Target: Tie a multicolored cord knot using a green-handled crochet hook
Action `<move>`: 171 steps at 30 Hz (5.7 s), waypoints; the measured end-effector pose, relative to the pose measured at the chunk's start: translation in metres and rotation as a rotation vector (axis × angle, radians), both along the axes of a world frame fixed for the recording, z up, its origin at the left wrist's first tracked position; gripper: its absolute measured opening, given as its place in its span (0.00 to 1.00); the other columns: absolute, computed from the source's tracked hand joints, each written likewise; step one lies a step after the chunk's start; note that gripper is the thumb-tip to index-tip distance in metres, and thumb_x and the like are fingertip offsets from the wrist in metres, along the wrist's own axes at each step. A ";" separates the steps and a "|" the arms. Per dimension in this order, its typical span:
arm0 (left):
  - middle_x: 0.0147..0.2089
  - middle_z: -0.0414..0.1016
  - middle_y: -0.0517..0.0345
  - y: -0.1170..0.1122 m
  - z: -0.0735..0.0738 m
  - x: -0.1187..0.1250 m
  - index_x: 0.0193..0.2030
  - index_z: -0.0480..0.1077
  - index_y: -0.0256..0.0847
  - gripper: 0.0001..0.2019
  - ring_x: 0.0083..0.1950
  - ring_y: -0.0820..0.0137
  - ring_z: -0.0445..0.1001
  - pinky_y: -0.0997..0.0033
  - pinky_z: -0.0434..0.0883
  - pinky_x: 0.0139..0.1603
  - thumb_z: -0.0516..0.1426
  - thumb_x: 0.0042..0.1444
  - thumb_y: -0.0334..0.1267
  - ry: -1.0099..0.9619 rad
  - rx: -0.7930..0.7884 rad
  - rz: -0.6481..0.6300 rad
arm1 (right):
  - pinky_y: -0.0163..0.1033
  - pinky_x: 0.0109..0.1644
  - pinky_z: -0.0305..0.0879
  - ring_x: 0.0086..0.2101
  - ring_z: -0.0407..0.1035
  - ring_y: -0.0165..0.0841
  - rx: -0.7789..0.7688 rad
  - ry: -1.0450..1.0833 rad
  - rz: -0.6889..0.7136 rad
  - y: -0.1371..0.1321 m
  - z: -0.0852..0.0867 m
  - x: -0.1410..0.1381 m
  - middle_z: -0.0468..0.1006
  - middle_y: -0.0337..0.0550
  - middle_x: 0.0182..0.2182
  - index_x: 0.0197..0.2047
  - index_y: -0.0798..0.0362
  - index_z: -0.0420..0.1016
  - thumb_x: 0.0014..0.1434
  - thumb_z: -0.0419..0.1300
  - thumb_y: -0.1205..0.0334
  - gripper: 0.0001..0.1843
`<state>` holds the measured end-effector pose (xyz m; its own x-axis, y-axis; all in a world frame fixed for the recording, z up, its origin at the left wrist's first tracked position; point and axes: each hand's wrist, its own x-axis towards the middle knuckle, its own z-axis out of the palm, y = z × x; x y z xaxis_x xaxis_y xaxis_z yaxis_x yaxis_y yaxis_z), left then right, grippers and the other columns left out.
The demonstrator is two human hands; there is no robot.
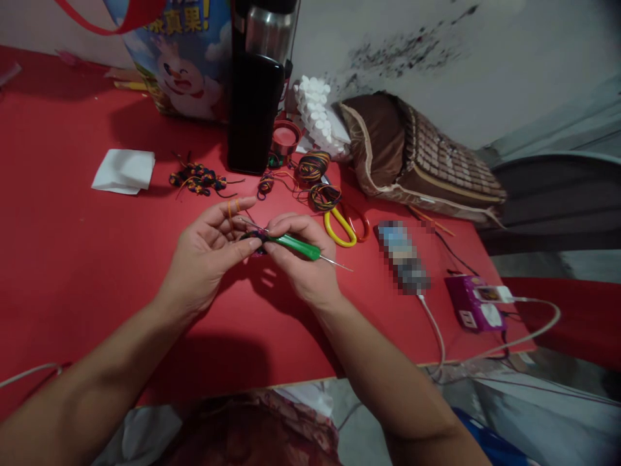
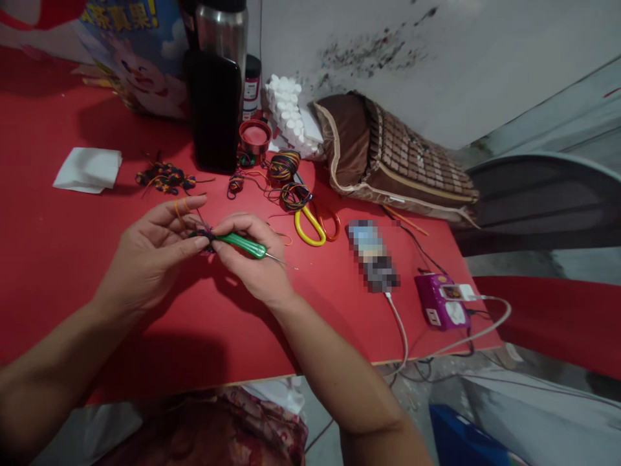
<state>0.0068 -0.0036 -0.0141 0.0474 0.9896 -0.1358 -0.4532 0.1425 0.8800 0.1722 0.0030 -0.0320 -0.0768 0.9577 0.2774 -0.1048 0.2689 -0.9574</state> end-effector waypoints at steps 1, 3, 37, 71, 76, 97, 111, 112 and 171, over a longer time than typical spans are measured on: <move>0.38 0.80 0.60 0.000 0.000 0.000 0.53 0.84 0.45 0.24 0.38 0.74 0.77 0.78 0.77 0.41 0.73 0.49 0.25 -0.015 -0.009 -0.002 | 0.43 0.51 0.77 0.41 0.77 0.34 -0.002 0.002 0.000 0.000 0.000 0.000 0.82 0.38 0.39 0.39 0.45 0.81 0.58 0.71 0.65 0.06; 0.37 0.80 0.61 0.000 0.001 0.001 0.52 0.84 0.44 0.23 0.38 0.76 0.77 0.80 0.76 0.41 0.72 0.49 0.24 -0.064 -0.045 -0.012 | 0.43 0.50 0.76 0.41 0.76 0.34 -0.018 0.034 0.004 -0.001 -0.003 -0.001 0.81 0.38 0.39 0.38 0.45 0.81 0.59 0.71 0.65 0.06; 0.33 0.84 0.56 0.006 0.003 -0.002 0.45 0.84 0.34 0.19 0.32 0.76 0.82 0.84 0.80 0.35 0.72 0.44 0.20 -0.331 -0.315 -0.078 | 0.32 0.43 0.74 0.35 0.75 0.27 -0.336 0.341 0.108 0.001 -0.012 -0.009 0.81 0.33 0.35 0.37 0.45 0.81 0.50 0.79 0.63 0.14; 0.33 0.80 0.62 0.004 0.007 -0.001 0.56 0.78 0.41 0.28 0.35 0.73 0.78 0.76 0.75 0.40 0.74 0.46 0.25 0.074 -0.031 -0.020 | 0.41 0.48 0.79 0.40 0.80 0.33 -0.078 0.024 0.025 -0.002 0.006 -0.001 0.86 0.37 0.39 0.42 0.43 0.85 0.58 0.78 0.54 0.11; 0.35 0.81 0.60 -0.001 0.013 0.000 0.54 0.80 0.41 0.26 0.37 0.71 0.78 0.74 0.75 0.42 0.74 0.46 0.25 0.112 -0.009 -0.027 | 0.42 0.48 0.78 0.39 0.78 0.33 -0.029 -0.065 -0.027 -0.003 0.009 0.000 0.84 0.38 0.38 0.41 0.46 0.81 0.59 0.73 0.63 0.07; 0.33 0.78 0.59 0.001 0.007 -0.011 0.32 0.80 0.44 0.07 0.34 0.67 0.72 0.68 0.64 0.38 0.66 0.62 0.30 0.619 0.234 0.008 | 0.38 0.41 0.72 0.34 0.72 0.29 -0.217 0.313 0.065 0.004 0.001 0.000 0.79 0.35 0.33 0.31 0.44 0.84 0.52 0.72 0.67 0.07; 0.31 0.73 0.58 0.003 0.009 -0.014 0.32 0.75 0.41 0.07 0.31 0.70 0.67 0.70 0.63 0.33 0.66 0.62 0.36 0.300 0.018 -0.049 | 0.41 0.41 0.76 0.35 0.77 0.33 -0.014 -0.049 0.135 -0.003 0.011 0.008 0.84 0.39 0.35 0.38 0.44 0.84 0.62 0.72 0.61 0.02; 0.33 0.75 0.56 0.004 0.010 -0.013 0.32 0.76 0.40 0.08 0.32 0.70 0.67 0.70 0.65 0.33 0.67 0.61 0.37 0.172 -0.039 -0.065 | 0.42 0.42 0.76 0.35 0.78 0.34 0.010 -0.095 0.107 -0.004 0.014 0.009 0.85 0.39 0.35 0.38 0.43 0.85 0.63 0.71 0.61 0.02; 0.25 0.72 0.66 0.000 -0.009 0.010 0.24 0.65 0.39 0.21 0.29 0.78 0.73 0.80 0.73 0.33 0.75 0.38 0.28 -0.052 -0.207 -0.070 | 0.44 0.52 0.77 0.42 0.80 0.34 0.047 -0.132 -0.155 -0.001 -0.002 -0.005 0.87 0.37 0.39 0.42 0.44 0.87 0.65 0.69 0.64 0.05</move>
